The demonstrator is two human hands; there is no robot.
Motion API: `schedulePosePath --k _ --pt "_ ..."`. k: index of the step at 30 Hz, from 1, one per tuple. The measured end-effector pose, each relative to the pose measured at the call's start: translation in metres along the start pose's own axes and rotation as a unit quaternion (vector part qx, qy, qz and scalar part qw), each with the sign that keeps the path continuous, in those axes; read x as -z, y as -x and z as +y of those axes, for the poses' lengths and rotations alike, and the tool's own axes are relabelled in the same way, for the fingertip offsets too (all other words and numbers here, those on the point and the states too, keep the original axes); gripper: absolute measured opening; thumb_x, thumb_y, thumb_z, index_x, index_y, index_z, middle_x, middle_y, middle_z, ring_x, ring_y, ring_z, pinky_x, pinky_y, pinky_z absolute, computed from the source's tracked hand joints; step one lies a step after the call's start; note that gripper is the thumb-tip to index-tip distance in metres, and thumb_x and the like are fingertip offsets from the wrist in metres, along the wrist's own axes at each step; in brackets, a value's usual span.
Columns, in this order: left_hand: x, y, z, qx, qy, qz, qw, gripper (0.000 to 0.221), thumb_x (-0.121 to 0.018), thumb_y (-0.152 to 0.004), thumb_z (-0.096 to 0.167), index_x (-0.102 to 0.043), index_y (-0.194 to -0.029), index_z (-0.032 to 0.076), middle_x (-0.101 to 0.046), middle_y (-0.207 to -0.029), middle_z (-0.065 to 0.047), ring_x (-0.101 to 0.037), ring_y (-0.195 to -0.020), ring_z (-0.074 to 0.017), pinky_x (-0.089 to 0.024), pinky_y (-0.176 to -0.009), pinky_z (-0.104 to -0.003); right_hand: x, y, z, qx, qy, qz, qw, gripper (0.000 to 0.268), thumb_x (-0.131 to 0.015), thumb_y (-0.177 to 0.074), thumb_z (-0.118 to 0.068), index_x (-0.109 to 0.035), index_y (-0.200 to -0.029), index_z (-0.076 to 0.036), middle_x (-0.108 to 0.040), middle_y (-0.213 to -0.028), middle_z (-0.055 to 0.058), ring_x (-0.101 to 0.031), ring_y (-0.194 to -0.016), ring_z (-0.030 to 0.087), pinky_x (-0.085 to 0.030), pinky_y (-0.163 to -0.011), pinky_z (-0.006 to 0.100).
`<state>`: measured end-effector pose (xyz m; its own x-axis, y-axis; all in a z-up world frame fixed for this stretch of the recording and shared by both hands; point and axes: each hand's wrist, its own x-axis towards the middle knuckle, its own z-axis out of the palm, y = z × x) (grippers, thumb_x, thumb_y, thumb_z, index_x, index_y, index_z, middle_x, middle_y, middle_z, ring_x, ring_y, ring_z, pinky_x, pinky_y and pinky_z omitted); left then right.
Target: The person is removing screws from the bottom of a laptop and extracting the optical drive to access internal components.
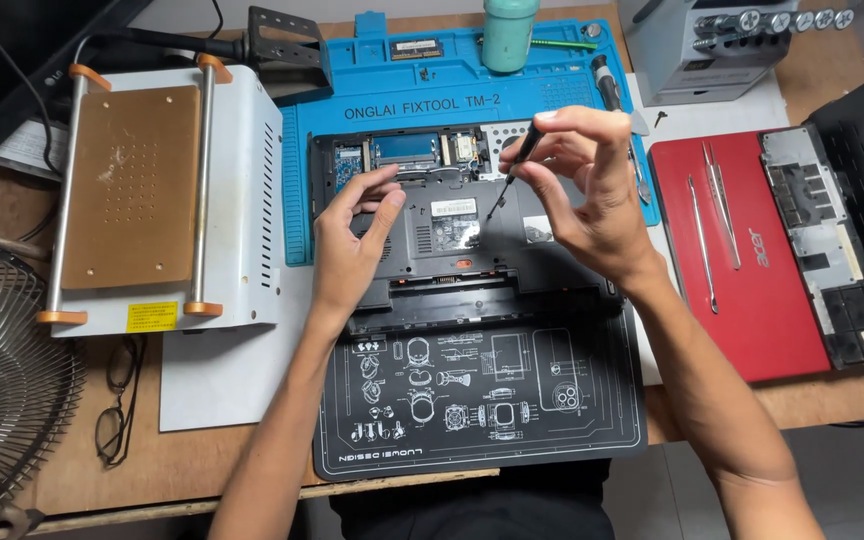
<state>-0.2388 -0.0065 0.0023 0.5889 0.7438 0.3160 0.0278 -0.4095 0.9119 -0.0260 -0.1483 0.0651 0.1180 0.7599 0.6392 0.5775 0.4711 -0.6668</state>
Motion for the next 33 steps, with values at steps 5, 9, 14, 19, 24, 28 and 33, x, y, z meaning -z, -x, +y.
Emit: schedulePosePath --k 5,9,14,19,24,28,33 --pt "0.004 -0.002 -0.002 0.005 -0.010 -0.013 1.000 0.031 -0.062 -0.103 0.022 -0.066 -0.130 0.007 -0.073 -0.115 -0.008 -0.068 -0.108 -0.0168 -0.056 -0.093 -0.027 0.003 -0.002 0.012 0.040 0.051 0.014 0.998 0.059 -0.081 -0.097 0.008 -0.038 -0.134 -0.008 -0.046 -0.126 0.017 -0.069 -0.094 0.026 -0.066 -0.090 0.036" --pt "0.009 -0.003 0.002 -0.020 -0.052 -0.027 0.998 0.028 -0.061 -0.102 0.018 -0.068 -0.126 0.005 -0.072 -0.116 -0.010 -0.068 -0.109 -0.0211 -0.054 -0.097 -0.030 0.010 -0.016 -0.003 -0.005 -0.009 -0.004 1.000 0.028 -0.057 -0.107 0.014 -0.044 -0.127 0.001 -0.064 -0.121 0.027 -0.070 -0.119 0.036 -0.063 -0.105 0.042" --pt "0.010 -0.004 -0.003 -0.059 -0.094 -0.034 0.993 0.024 -0.061 -0.102 0.013 -0.070 -0.122 0.004 -0.072 -0.115 -0.010 -0.067 -0.109 -0.0218 -0.052 -0.098 -0.033 0.012 -0.026 0.010 0.023 0.000 -0.006 1.000 0.038 -0.081 -0.096 0.006 -0.049 -0.115 0.000 -0.051 -0.107 0.015 -0.062 -0.099 0.026 -0.063 -0.093 0.034" --pt "0.009 -0.005 -0.006 -0.049 -0.105 -0.049 0.992 0.024 -0.061 -0.102 0.014 -0.070 -0.123 0.006 -0.071 -0.112 -0.007 -0.066 -0.106 -0.0203 -0.051 -0.095 -0.031 0.011 -0.031 0.007 0.050 -0.011 -0.061 0.997 0.022 -0.062 -0.102 0.016 -0.050 -0.118 0.006 -0.066 -0.118 0.025 -0.071 -0.119 0.037 -0.065 -0.101 0.041" --pt "0.007 -0.005 -0.009 -0.039 -0.125 -0.052 0.990 0.022 -0.067 -0.100 0.012 -0.075 -0.121 0.013 -0.074 -0.104 -0.010 -0.069 -0.102 -0.0285 -0.052 -0.093 -0.041 0.012 -0.028 0.022 0.056 -0.042 0.000 0.998 0.033 -0.084 -0.087 0.008 -0.057 -0.105 0.005 -0.063 -0.098 0.017 -0.074 -0.092 0.029 -0.063 -0.085 0.043" --pt "0.007 -0.005 -0.013 -0.044 -0.127 -0.057 0.989 0.022 -0.066 -0.100 0.012 -0.075 -0.121 0.012 -0.073 -0.103 -0.010 -0.067 -0.102 -0.0286 -0.050 -0.094 -0.041 0.012 -0.029 0.017 0.037 -0.076 -0.002 0.996 0.023 -0.071 -0.094 0.013 -0.053 -0.107 0.008 -0.069 -0.101 0.022 -0.074 -0.095 0.031 -0.062 -0.088 0.044" --pt "0.007 -0.004 -0.015 -0.044 -0.131 -0.059 0.989 0.022 -0.067 -0.100 0.013 -0.075 -0.120 0.013 -0.074 -0.102 -0.009 -0.067 -0.102 -0.0280 -0.049 -0.094 -0.040 0.017 -0.025 0.030 0.048 -0.032 0.024 0.998 0.033 -0.081 -0.089 0.011 -0.055 -0.107 0.008 -0.068 -0.096 0.021 -0.075 -0.092 0.032 -0.064 -0.087 0.045"
